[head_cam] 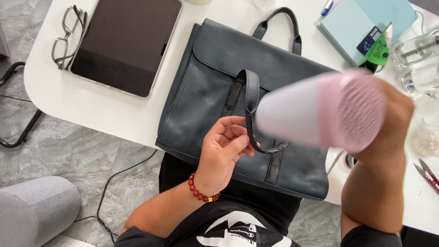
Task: Apply edge paint to the handle of a leather bag and dry it with a hair dryer.
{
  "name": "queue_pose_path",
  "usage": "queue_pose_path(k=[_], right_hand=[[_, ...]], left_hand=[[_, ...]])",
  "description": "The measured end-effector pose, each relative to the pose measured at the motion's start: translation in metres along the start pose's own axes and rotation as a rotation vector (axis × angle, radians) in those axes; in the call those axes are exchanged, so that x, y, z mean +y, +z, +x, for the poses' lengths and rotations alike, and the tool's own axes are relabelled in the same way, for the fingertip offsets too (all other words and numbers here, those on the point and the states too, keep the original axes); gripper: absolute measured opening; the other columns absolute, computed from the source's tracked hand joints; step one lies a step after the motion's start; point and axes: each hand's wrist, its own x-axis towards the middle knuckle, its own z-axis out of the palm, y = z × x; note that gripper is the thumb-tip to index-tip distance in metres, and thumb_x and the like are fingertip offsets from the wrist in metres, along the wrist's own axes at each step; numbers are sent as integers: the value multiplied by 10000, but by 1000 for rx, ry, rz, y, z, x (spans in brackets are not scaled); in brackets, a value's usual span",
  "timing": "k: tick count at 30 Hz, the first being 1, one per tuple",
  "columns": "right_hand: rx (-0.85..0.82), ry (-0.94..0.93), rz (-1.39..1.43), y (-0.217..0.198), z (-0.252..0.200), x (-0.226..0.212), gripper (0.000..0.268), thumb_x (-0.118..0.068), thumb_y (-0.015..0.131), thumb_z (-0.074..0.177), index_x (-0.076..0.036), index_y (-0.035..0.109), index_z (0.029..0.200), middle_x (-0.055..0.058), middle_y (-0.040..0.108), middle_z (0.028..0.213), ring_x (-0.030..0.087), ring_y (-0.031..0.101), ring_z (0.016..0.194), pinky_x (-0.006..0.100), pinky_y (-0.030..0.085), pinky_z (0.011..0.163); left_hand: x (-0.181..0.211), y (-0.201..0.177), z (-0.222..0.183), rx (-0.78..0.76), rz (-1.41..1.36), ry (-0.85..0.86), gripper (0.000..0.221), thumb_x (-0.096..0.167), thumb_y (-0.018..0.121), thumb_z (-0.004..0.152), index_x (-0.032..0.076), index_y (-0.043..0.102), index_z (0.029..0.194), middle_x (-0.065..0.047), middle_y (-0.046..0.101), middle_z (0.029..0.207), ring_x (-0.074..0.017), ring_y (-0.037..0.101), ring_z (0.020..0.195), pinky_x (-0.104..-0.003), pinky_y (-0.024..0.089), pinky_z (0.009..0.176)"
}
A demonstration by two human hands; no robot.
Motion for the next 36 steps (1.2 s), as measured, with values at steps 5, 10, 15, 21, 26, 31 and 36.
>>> queue_pose_path(k=[5,10,15,21,26,31,36], right_hand=[[-15,37,-43,2,-6,3,221,-171,814,880,-15,739,1016,86,664,810,161,658,702,293,481,587],[13,-69,-100,-5,7,-27,215,-156,873,915,-29,702,942,89,683,827,189,654,718,306,489,610],[38,-143,-161,-13,23,-52,205,-174,884,812,-72,710,849,51,671,782,204,629,695,336,454,598],[25,-143,-202,-27,8,-55,209,-197,900,809,-105,718,853,27,674,780,190,626,698,328,432,609],[73,-85,-268,-30,-31,-60,231,-169,907,802,-89,690,815,41,679,769,196,627,681,346,412,611],[143,192,-341,-17,-92,-65,197,-105,853,788,-61,697,901,79,689,831,245,630,756,347,438,668],[244,283,-298,9,-129,-67,193,-74,831,913,-31,650,966,96,679,947,263,648,853,346,474,740]], left_hand=[[2,3,-7,11,30,20,346,-18,620,998,-23,551,1338,-106,689,1086,-171,694,902,-319,601,821],[1,7,-13,22,69,68,428,-29,627,989,-43,538,1408,-131,692,1151,-181,703,986,-322,608,848],[-4,6,-23,24,111,107,448,-30,638,993,-56,540,1429,-164,693,1215,-196,705,1019,-330,609,881],[2,8,-34,22,250,184,414,-27,648,990,-67,579,1397,-192,706,1257,-231,713,1097,-343,618,919],[14,4,-48,32,473,182,392,-50,646,975,-76,604,1364,-181,718,1245,-240,712,1159,-350,609,989],[21,-5,-68,70,743,269,260,-78,665,946,-58,689,1204,-136,727,1157,-189,733,1062,-296,615,939],[44,-30,-81,216,974,422,63,-52,748,901,-39,752,962,-63,660,800,-88,608,626,-214,474,555]])
